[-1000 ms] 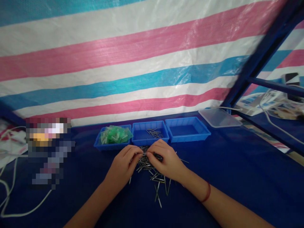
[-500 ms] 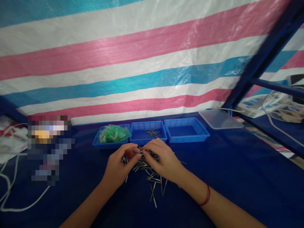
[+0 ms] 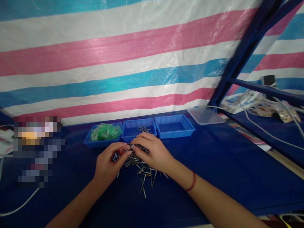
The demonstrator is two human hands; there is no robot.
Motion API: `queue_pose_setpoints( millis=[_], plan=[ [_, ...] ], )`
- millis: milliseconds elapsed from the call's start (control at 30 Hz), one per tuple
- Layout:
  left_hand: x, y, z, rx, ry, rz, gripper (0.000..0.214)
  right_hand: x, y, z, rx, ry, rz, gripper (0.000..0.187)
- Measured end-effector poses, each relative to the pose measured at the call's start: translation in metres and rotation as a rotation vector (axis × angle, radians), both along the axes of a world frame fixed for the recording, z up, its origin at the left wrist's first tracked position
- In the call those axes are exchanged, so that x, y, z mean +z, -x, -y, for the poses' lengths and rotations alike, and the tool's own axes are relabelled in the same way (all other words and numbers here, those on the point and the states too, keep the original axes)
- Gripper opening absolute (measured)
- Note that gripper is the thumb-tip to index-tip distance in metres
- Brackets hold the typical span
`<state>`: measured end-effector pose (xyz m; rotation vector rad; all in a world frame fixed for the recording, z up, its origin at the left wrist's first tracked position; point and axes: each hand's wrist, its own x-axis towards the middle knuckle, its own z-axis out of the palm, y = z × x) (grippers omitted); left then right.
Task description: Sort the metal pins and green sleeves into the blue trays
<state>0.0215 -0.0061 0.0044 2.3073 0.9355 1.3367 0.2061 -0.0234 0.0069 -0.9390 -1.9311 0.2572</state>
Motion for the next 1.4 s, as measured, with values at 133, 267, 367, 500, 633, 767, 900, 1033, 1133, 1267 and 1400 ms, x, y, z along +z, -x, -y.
queue_pose_setpoints(
  millis=[133, 267, 367, 500, 633, 767, 900, 1033, 1133, 1267, 1400],
  plan=[
    [-0.001, -0.002, 0.005, 0.024, 0.01, 0.044, 0.015, -0.001, -0.001, 0.002, -0.004, -0.074, 0.05, 0.013],
    [-0.002, -0.002, 0.007, 0.038, 0.041, 0.055, 0.016, 0.001, -0.002, 0.005, -0.003, -0.086, 0.072, 0.012],
    [-0.003, -0.002, 0.007, 0.033, 0.055, 0.076, 0.014, 0.004, -0.004, 0.007, -0.034, -0.111, 0.034, 0.013],
    [-0.004, -0.001, 0.003, 0.018, 0.119, 0.044, 0.017, 0.007, -0.006, 0.01, -0.042, -0.116, 0.006, 0.012],
    [-0.003, 0.0, -0.002, -0.046, 0.191, -0.014, 0.026, 0.007, -0.005, 0.01, -0.052, -0.083, 0.083, 0.005],
    [0.001, 0.006, -0.012, 0.076, 0.205, 0.072, 0.032, 0.006, -0.001, -0.012, -0.248, -0.099, 0.106, 0.01],
    [0.003, 0.015, -0.023, 0.12, 0.248, 0.008, 0.03, 0.002, 0.001, -0.042, -0.441, -0.098, 0.267, 0.015],
    [0.001, 0.018, -0.025, 0.077, 0.233, -0.223, 0.026, -0.004, 0.0, -0.043, -0.468, -0.065, 0.286, 0.019],
    [0.002, 0.018, -0.022, 0.006, 0.187, -0.412, 0.014, -0.007, -0.004, -0.024, -0.326, -0.043, 0.217, 0.015],
    [0.006, 0.018, -0.019, -0.045, 0.195, -0.597, 0.011, -0.01, -0.009, -0.004, -0.09, 0.041, 0.232, 0.016],
    [0.002, 0.018, -0.02, 0.008, 0.169, -0.689, 0.02, -0.012, -0.009, -0.001, -0.033, 0.091, 0.337, 0.016]
  ],
)
